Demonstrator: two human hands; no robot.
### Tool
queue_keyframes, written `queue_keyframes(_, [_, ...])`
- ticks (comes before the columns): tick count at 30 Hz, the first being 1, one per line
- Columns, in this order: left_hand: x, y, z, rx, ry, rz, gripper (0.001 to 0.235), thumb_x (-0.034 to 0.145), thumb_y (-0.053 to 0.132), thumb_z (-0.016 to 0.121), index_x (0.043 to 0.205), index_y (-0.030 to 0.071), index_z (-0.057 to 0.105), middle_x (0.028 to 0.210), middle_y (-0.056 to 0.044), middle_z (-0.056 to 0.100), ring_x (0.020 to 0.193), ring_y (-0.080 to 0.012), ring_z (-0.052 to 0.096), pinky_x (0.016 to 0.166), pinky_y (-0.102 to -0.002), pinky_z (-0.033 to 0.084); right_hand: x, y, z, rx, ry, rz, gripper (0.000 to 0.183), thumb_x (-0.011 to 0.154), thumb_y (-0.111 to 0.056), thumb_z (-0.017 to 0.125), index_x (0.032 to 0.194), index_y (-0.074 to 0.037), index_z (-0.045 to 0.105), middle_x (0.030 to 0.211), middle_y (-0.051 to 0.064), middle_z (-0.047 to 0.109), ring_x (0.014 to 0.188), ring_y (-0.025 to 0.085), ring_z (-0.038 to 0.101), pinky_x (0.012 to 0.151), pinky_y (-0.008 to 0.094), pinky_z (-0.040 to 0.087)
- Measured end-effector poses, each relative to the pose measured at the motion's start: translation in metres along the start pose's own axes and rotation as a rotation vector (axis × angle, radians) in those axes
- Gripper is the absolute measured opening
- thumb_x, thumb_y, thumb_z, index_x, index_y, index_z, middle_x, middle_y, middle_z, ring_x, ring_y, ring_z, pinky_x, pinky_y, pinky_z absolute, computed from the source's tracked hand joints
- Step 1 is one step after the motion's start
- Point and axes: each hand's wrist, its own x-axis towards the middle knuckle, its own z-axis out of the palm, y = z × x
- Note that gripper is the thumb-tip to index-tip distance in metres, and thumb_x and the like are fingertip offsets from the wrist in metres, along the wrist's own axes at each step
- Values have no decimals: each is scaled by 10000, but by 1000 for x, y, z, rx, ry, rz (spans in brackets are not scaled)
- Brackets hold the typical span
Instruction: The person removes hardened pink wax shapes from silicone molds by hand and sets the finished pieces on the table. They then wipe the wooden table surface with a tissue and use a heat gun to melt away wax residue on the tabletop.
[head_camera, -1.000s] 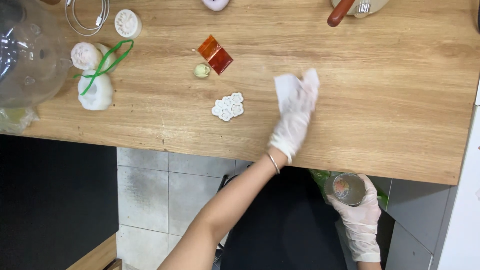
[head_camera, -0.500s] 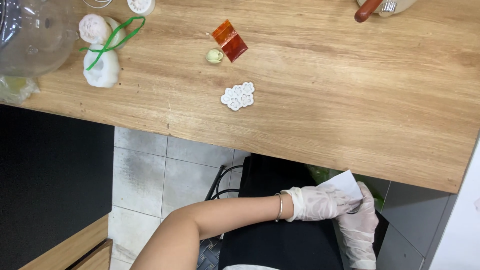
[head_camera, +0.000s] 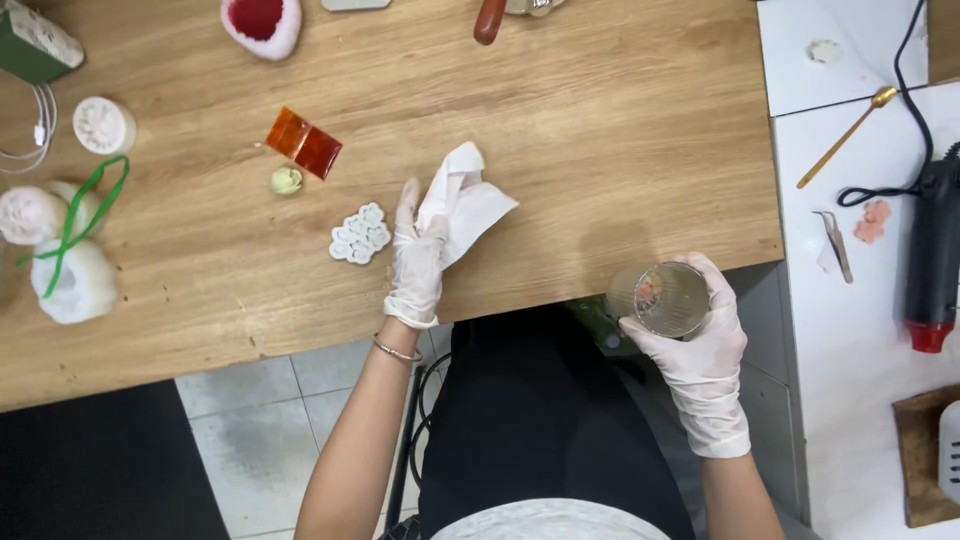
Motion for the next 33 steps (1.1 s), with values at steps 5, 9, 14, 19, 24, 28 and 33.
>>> queue_keyframes(5, [27, 16, -18, 170, -22, -28, 854, 896, -18, 570, 1635, 152, 177, 1689, -143, 256, 1405, -248, 417, 1043, -383, 441, 2, -6, 13, 122, -10, -2, 887, 671, -127, 938, 1438, -33, 501, 1353, 85, 633, 1214, 159, 633, 1058, 312, 541])
queue_keyframes(9, [28, 32, -29, 654, -39, 175, 967, 861, 92, 720, 1653, 152, 169, 1689, -245, 170, 1525, -356, 279, 1197, -465, 326, 10, -9, 33, 84, -26, -40, 884, 662, -149, 943, 1419, -23, 505, 1362, 107, 629, 1221, 195, 642, 1058, 328, 535])
queue_keyframes(14, [15, 77, -5, 1152, -59, 295, 1151, 679, 321, 916, 1606, 160, 253, 1622, -346, 146, 1475, -504, 225, 1186, -529, 251, 23, -13, 71, 15, -118, -206, 910, 636, -185, 959, 1402, -4, 501, 1420, 192, 594, 1285, 324, 629, 1069, 376, 514])
queue_keyframes(19, [23, 86, 13, 1370, -291, 277, 1125, 562, 292, 956, 1525, 190, 384, 1613, -241, 218, 1456, -438, 286, 1165, -506, 311, 28, 5, 115, 46, -185, -235, 970, 639, -180, 959, 1441, -2, 443, 1453, 202, 558, 1320, 337, 595, 1098, 373, 493])
queue_keyframes(24, [34, 50, -9, 1359, -398, 323, 908, 614, 153, 906, 1439, 184, 529, 1572, -130, 402, 1392, -372, 430, 1119, -446, 418, 38, 2, 107, 76, -279, -285, 1019, 643, -152, 942, 1484, -5, 385, 1506, 211, 491, 1416, 341, 488, 1177, 383, 417])
queue_keyframes(28, [45, 21, -34, 1148, -354, 304, 559, 889, 17, 725, 1406, 200, 614, 1404, -92, 606, 1230, -269, 610, 1043, -334, 523, 61, -2, 31, -17, -390, -190, 891, 767, -139, 846, 1528, -19, 398, 1586, 224, 421, 1487, 341, 377, 1221, 425, 289])
queue_keyframes(33, [33, 45, -6, 781, -235, 187, 509, 996, -96, 571, 1467, 96, 557, 1397, -171, 546, 1240, -249, 544, 1028, -346, 468, 100, 34, -88, 17, 145, 392, 546, 919, -188, 691, 1434, -82, 541, 1394, 115, 633, 1244, 248, 634, 1079, 357, 481])
